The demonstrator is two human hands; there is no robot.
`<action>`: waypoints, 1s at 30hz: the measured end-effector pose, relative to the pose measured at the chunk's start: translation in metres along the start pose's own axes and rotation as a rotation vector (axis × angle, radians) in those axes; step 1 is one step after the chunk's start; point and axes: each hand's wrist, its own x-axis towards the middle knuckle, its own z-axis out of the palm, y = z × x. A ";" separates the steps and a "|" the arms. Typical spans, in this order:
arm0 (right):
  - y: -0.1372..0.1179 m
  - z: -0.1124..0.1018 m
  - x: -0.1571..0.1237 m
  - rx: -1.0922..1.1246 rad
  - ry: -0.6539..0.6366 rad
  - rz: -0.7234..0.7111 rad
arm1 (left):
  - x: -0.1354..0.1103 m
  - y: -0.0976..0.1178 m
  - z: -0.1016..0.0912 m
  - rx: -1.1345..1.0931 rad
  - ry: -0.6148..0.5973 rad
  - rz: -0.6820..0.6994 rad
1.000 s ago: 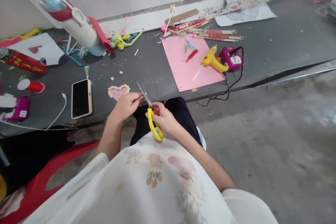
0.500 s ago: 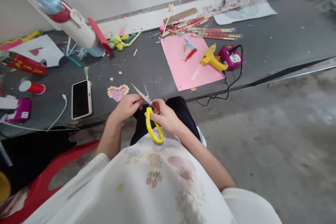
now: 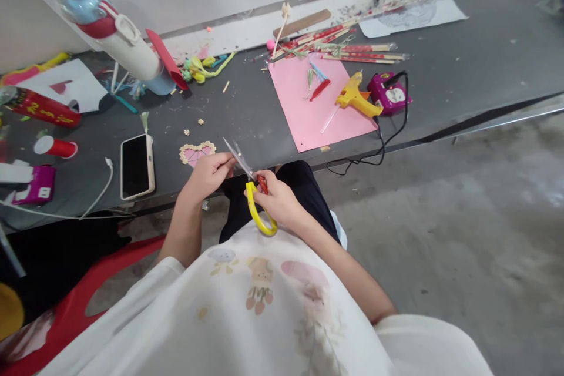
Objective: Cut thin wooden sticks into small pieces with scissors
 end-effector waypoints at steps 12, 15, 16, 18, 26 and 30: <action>0.010 0.005 0.008 0.169 -0.026 0.023 | -0.001 -0.004 0.003 -0.006 0.001 -0.004; 0.012 0.006 0.009 0.159 -0.019 0.022 | -0.001 -0.005 0.003 -0.015 -0.003 -0.012; 0.012 0.006 0.009 0.157 -0.019 0.022 | -0.001 -0.005 0.003 -0.019 -0.005 -0.016; 0.014 0.006 0.010 0.155 -0.015 0.016 | -0.001 -0.004 0.003 -0.022 -0.010 -0.023; 0.019 0.005 0.012 0.137 -0.005 -0.005 | 0.000 -0.003 0.003 -0.006 -0.003 -0.004; 0.018 0.005 0.011 0.127 -0.005 0.005 | 0.000 -0.002 0.003 0.005 -0.004 0.000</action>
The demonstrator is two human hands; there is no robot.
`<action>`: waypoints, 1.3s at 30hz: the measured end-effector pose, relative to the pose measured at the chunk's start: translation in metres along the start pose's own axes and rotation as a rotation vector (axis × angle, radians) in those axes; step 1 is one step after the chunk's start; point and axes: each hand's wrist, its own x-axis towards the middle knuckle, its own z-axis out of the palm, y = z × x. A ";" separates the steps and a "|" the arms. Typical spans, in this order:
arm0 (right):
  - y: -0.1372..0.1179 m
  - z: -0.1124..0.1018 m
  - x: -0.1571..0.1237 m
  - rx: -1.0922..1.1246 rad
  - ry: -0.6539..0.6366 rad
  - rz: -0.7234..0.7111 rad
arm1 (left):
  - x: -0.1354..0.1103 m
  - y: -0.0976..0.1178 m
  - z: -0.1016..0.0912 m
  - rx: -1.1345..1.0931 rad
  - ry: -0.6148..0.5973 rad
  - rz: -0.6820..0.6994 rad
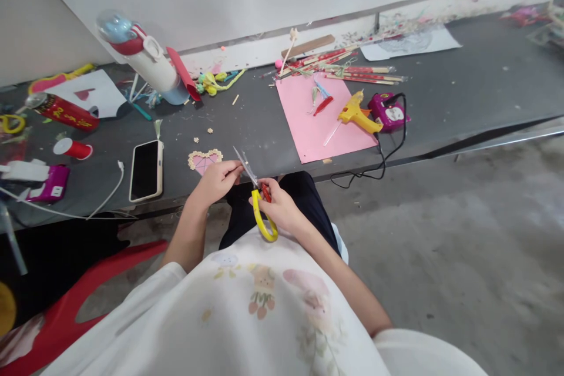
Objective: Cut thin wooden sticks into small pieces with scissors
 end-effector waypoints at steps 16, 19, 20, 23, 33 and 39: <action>-0.009 -0.001 -0.004 0.088 -0.018 -0.005 | 0.000 0.008 0.004 -0.012 -0.025 -0.009; -0.017 -0.002 -0.004 0.176 -0.036 0.018 | -0.001 0.010 0.010 -0.043 -0.068 -0.001; -0.020 -0.002 -0.004 0.191 -0.031 0.023 | -0.001 0.011 0.011 -0.050 -0.072 0.000; -0.023 -0.003 -0.004 0.211 -0.021 0.031 | -0.001 0.012 0.013 -0.058 -0.076 0.006; -0.023 -0.003 -0.005 0.209 -0.030 0.056 | 0.000 0.011 0.012 -0.034 -0.075 0.009; -0.019 0.000 -0.006 0.173 -0.033 0.056 | 0.002 0.005 0.008 -0.036 -0.010 -0.005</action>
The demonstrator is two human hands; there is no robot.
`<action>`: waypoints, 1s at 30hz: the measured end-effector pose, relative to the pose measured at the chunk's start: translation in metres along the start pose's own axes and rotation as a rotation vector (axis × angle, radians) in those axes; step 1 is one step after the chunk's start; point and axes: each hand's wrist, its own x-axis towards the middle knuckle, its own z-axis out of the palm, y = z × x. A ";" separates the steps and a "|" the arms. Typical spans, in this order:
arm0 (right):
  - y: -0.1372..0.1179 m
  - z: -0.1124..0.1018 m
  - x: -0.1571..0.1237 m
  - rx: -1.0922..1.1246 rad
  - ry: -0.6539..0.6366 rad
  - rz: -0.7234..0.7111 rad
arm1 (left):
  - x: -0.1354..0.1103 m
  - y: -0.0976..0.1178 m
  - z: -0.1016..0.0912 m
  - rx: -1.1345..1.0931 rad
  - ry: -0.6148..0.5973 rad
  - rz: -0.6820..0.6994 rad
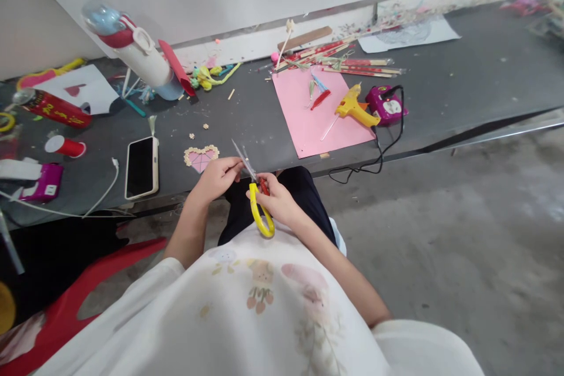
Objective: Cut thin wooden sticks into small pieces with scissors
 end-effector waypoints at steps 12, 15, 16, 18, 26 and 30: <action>0.000 0.002 0.002 -0.048 0.004 0.003 | 0.000 -0.002 -0.003 -0.013 0.000 -0.008; -0.002 0.001 0.003 -0.047 0.002 0.006 | 0.000 -0.001 -0.002 -0.004 -0.029 0.006; -0.002 0.000 0.003 -0.050 0.003 0.007 | 0.000 0.000 -0.001 0.001 -0.045 0.012; -0.002 -0.003 0.003 -0.066 0.016 -0.002 | -0.001 0.002 0.000 0.006 -0.076 0.020; 0.004 -0.009 0.004 -0.101 0.016 -0.020 | 0.001 0.004 -0.002 0.029 -0.124 0.033; 0.003 -0.006 0.002 -0.075 0.020 -0.001 | 0.002 0.002 -0.006 0.062 -0.089 0.016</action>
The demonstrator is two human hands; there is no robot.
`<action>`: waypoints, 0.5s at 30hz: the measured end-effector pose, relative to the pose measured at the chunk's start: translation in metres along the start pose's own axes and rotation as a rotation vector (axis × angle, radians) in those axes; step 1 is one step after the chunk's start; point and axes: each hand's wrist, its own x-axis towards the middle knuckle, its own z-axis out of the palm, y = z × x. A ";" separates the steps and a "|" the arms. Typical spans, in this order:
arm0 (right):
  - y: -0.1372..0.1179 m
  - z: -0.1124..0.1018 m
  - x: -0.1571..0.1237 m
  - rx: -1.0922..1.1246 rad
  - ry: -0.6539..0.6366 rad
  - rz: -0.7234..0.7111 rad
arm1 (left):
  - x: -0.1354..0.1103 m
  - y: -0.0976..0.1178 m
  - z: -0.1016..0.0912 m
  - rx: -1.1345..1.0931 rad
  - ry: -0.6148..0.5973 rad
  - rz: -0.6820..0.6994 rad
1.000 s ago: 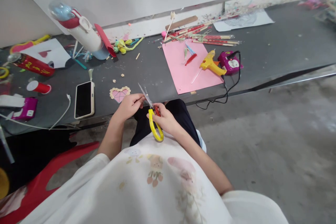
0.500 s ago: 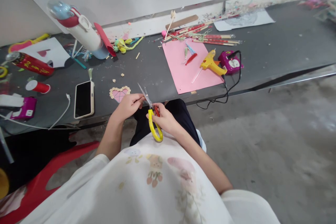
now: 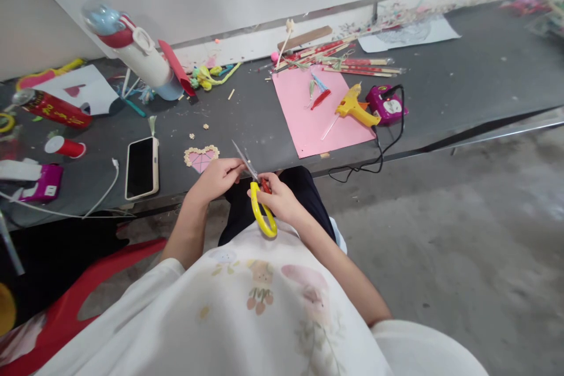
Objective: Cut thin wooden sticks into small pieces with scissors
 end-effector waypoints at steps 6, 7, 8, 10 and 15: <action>-0.002 0.003 -0.002 0.042 0.018 0.024 | 0.002 -0.003 -0.005 0.065 0.014 0.009; -0.003 0.003 -0.002 0.063 0.019 0.030 | 0.002 -0.003 -0.005 0.078 0.029 0.013; -0.004 0.003 -0.002 0.089 0.018 0.040 | 0.002 -0.002 -0.004 0.096 0.051 0.014; -0.007 0.004 -0.002 0.131 0.018 0.061 | 0.002 0.000 -0.001 0.143 0.104 0.006; -0.009 0.005 -0.001 0.170 0.036 0.066 | 0.000 0.006 0.009 0.263 0.193 -0.001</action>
